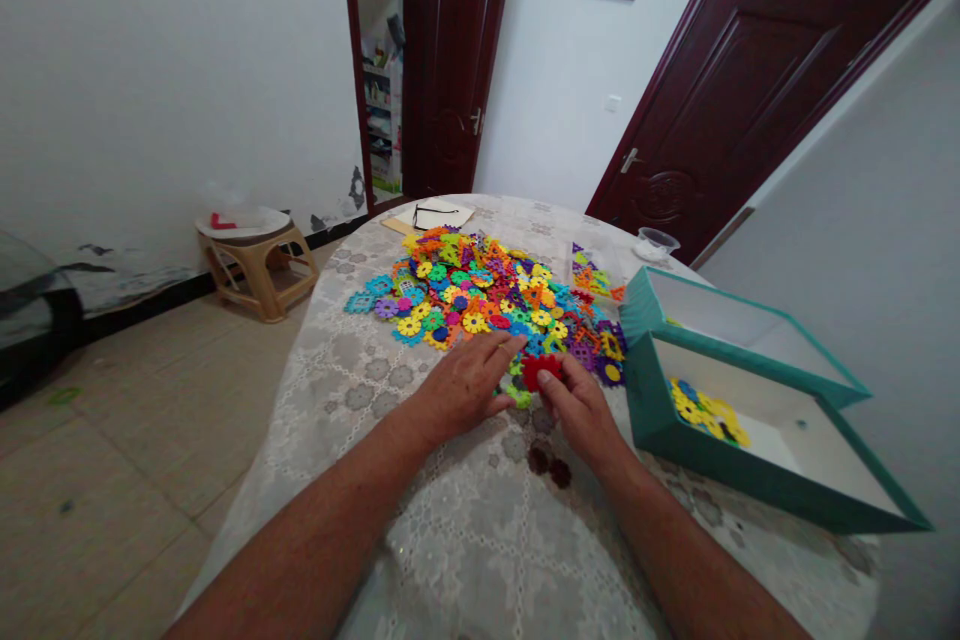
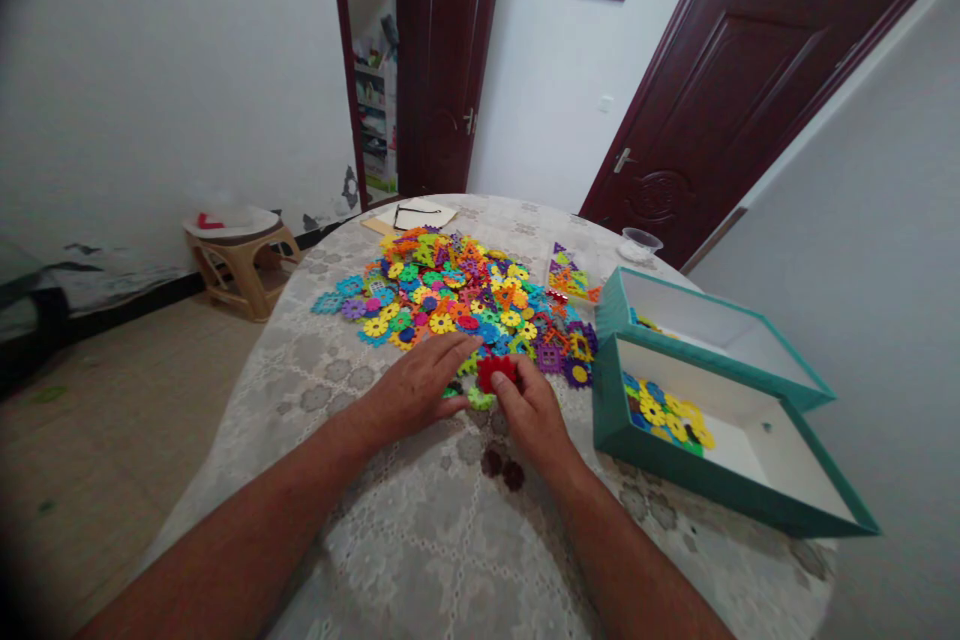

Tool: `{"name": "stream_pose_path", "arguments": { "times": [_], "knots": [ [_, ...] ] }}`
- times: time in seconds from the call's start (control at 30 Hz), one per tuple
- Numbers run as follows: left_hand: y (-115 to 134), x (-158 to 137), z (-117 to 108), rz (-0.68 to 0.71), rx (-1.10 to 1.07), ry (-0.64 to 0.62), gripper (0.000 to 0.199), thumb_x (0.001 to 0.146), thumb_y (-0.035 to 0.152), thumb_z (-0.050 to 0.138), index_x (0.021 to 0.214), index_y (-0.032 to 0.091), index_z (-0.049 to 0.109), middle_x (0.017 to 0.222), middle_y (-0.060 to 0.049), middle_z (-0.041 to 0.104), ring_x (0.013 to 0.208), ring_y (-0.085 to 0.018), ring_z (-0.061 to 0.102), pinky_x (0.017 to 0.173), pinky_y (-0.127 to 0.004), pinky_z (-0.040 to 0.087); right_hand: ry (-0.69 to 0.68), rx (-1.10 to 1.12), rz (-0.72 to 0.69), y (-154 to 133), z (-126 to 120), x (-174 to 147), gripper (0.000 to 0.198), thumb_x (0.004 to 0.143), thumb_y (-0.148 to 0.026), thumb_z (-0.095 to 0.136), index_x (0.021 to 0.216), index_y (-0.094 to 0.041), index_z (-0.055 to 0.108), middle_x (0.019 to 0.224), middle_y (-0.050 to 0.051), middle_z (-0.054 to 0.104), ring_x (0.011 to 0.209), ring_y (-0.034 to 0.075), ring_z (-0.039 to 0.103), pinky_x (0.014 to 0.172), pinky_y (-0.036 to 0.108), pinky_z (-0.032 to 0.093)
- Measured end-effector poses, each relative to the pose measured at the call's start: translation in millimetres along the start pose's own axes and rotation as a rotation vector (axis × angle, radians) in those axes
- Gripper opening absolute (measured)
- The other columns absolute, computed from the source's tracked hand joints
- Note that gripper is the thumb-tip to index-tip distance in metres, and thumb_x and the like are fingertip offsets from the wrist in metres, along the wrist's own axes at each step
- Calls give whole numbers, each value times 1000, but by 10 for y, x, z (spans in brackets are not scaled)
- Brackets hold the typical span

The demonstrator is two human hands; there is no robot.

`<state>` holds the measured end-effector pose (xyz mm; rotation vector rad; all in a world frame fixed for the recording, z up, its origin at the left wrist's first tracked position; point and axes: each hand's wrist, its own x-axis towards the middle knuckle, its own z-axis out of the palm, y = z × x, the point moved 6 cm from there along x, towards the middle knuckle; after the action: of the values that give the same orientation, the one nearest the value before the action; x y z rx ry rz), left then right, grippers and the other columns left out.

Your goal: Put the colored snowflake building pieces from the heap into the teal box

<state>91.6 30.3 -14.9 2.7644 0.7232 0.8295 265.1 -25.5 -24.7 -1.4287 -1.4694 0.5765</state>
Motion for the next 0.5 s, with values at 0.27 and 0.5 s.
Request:
{"name": "stream_pose_path", "arguments": {
  "times": [0.27,0.5],
  "knots": [
    [-293,125,237,-209,165,-150,84,87,34,78,159,22,35,137,-14,65,131,-32,56,115,-45,43,85,-134,4,66,-212,60,21,99,-41,56,102,-23,65,80,2,66,74,22,61,64,31,48],
    [-121,151,85,-193,-17,-111,63,91,28,65,150,17,47,141,-18,64,131,-31,59,115,-47,45,-105,-292,-309,-214,-74,1,13,97,-21,57,104,-23,67,135,13,65,130,28,59,110,45,47]
  ]
}}
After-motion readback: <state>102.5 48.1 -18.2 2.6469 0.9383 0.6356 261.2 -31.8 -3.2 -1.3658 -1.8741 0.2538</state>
